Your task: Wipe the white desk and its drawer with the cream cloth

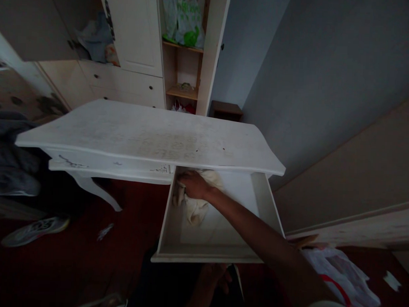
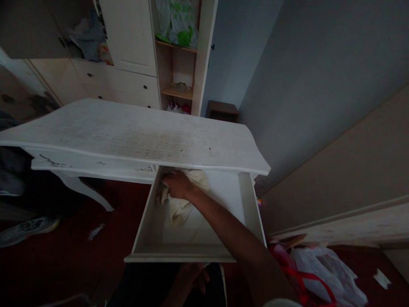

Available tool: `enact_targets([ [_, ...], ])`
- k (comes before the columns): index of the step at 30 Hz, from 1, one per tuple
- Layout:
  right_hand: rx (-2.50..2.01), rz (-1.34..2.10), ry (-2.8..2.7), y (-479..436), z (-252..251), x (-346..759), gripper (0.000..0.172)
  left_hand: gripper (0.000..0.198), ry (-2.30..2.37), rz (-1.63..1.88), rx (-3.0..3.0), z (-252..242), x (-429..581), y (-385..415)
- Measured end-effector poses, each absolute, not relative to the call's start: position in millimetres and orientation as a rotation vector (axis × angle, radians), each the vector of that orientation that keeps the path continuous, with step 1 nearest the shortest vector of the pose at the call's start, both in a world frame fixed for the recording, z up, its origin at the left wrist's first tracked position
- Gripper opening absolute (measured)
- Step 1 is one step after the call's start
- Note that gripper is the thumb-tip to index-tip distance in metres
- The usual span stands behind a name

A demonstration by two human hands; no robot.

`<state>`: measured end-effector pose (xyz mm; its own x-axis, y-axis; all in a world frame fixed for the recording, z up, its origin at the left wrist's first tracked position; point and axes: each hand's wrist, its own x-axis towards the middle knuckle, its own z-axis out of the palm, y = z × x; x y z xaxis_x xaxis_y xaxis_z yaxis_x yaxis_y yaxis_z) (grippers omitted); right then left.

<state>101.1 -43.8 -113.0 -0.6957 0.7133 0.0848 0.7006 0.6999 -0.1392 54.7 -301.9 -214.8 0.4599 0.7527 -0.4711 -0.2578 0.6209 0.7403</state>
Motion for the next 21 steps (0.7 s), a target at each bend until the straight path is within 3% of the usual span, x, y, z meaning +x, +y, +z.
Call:
enact_targets([
  [4, -0.988, 0.196, -2.825, -79.6, -120.4, 104.0, 0.040, 0.070, 0.884, 0.695, 0.636, -214.6, 54.9, -301.4],
  [17, -0.551, 0.477, -3.068, -150.6, -112.6, 90.1, 0.020, 0.065, 0.856, 0.666, 0.653, -195.4, 50.3, -296.2],
  [21, -0.400, 0.551, -3.170, -146.4, -107.6, 81.1, 0.023, 0.063, 0.872, 0.667, 0.651, -193.0, 49.7, -295.0],
])
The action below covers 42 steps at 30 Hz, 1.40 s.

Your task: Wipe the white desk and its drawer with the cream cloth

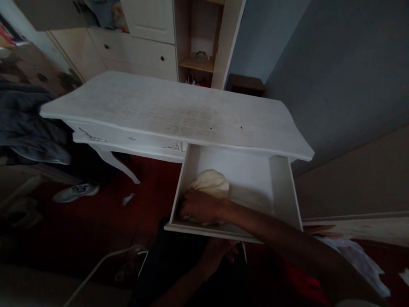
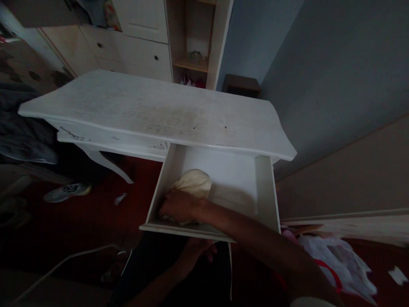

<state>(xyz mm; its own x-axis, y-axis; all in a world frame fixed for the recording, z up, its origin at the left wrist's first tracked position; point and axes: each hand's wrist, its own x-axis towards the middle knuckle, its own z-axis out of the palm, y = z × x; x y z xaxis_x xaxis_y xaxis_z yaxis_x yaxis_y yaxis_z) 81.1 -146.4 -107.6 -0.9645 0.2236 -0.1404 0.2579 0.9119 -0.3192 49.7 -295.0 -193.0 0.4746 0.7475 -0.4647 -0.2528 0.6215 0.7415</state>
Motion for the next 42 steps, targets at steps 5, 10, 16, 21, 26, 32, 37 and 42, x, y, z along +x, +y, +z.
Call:
enact_targets([
  [5, 0.310, -0.583, 2.904, -136.2, -110.4, 75.8, 0.038, 0.059, 0.886, 0.651, 0.618, -190.3, 48.7, -292.9],
  [10, 0.304, -0.644, 2.853, -131.6, -110.8, 77.5, 0.043, 0.056, 0.884, 0.624, 0.607, -193.0, 46.6, -291.8],
  [16, 0.320, -0.752, 2.903, -137.6, -113.6, 105.9, 0.039, 0.056, 0.883, 0.616, 0.559, -190.1, 44.7, -290.5],
  [21, 0.456, -0.932, 2.859, -150.7, -119.5, 153.6, 0.044, 0.059, 0.879, 0.615, 0.516, -187.5, 46.4, -289.0],
  [26, 0.673, -1.062, 2.761, -167.7, -117.5, 207.1, 0.044, 0.058, 0.894, 0.620, 0.505, -190.0, 47.2, -289.4],
  [32, 0.889, -1.096, 2.572, -180.4, -100.8, 258.3, 0.041, 0.051, 0.911, 0.590, 0.589, -190.1, 42.5, -289.0],
  [37, 0.999, -0.870, 2.584, -187.3, -91.2, 282.1, 0.049, 0.044, 0.952, 0.552, 0.696, -195.0, 38.0, -288.9],
  [42, 1.123, -0.430, 2.553, -197.0, -77.5, 300.0, 0.077, 0.039, 0.979, 0.549, 0.769, -200.4, 36.5, -289.8],
])
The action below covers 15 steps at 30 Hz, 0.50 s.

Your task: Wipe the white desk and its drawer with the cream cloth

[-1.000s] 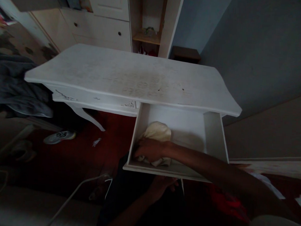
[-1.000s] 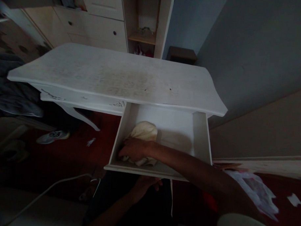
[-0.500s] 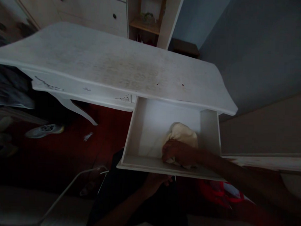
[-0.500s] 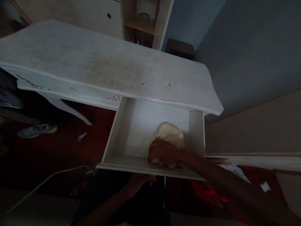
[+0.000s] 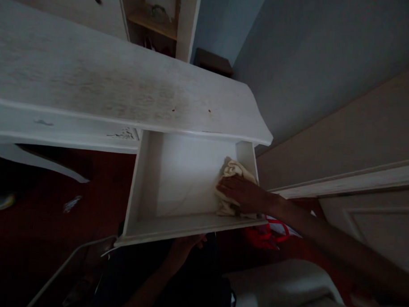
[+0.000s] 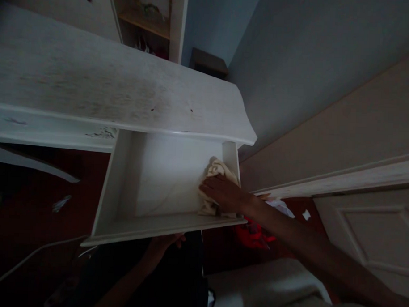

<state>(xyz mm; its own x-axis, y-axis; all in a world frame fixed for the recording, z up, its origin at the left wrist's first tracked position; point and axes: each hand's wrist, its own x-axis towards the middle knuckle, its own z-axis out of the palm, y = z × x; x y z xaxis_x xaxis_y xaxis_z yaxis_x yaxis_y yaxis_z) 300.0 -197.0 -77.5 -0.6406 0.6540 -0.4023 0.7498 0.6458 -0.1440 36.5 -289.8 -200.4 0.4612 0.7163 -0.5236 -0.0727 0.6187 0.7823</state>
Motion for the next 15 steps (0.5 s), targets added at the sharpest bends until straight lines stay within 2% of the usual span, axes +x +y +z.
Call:
enact_targets([
  [2, 1.168, -0.304, 2.486, -199.9, -74.8, 303.2, 0.101, 0.040, 0.995, 0.553, 0.772, -201.2, 36.9, -290.9],
  [4, 1.208, -0.194, 2.460, -202.2, -77.8, 302.7, 0.106, 0.041, 1.000, 0.560, 0.780, -201.0, 37.3, -291.6],
  [9, 1.406, 0.071, 2.483, -209.8, -100.7, 290.8, 0.064, 0.040, 0.989, 0.604, 0.795, -200.7, 38.2, -290.8],
  [15, 1.470, 0.124, 2.482, -217.2, -104.2, 284.9, 0.063, 0.041, 0.987, 0.603, 0.813, -203.2, 39.2, -291.6],
])
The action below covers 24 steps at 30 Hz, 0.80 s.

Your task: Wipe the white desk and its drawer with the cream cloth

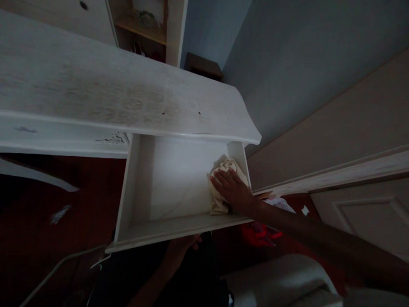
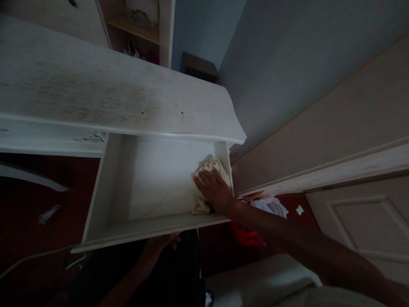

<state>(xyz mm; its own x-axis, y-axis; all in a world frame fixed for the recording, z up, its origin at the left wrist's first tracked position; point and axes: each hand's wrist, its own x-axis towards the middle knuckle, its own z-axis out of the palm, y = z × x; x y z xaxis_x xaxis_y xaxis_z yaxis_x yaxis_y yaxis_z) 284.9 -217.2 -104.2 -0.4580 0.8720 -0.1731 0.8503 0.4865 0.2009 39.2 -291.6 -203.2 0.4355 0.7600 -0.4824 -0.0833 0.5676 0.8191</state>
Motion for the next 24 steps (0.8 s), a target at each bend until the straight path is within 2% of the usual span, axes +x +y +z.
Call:
enact_targets([
  [4, 1.462, 0.146, 2.511, -201.9, -100.4, 290.0, 0.053, 0.041, 0.969, 0.618, 0.796, -203.0, 39.5, -291.7],
  [10, 1.588, 0.287, 2.466, -155.7, -100.3, 290.0, 0.048, 0.047, 0.956, 0.648, 0.810, -202.7, 41.9, -289.9],
  [13, 1.718, 0.335, 2.353, -135.6, -99.7, 282.2, 0.051, 0.048, 0.992, 0.658, 0.795, -199.8, 42.9, -289.5],
  [18, 1.921, 0.247, 2.179, -111.1, -96.3, 268.7, 0.066, 0.051, 1.052, 0.618, 0.852, -195.8, 41.4, -289.1],
  [24, 2.029, 0.143, 2.045, -120.6, -88.5, 256.7, 0.059, 0.057, 1.084, 0.615, 0.849, -196.7, 42.7, -287.7],
])
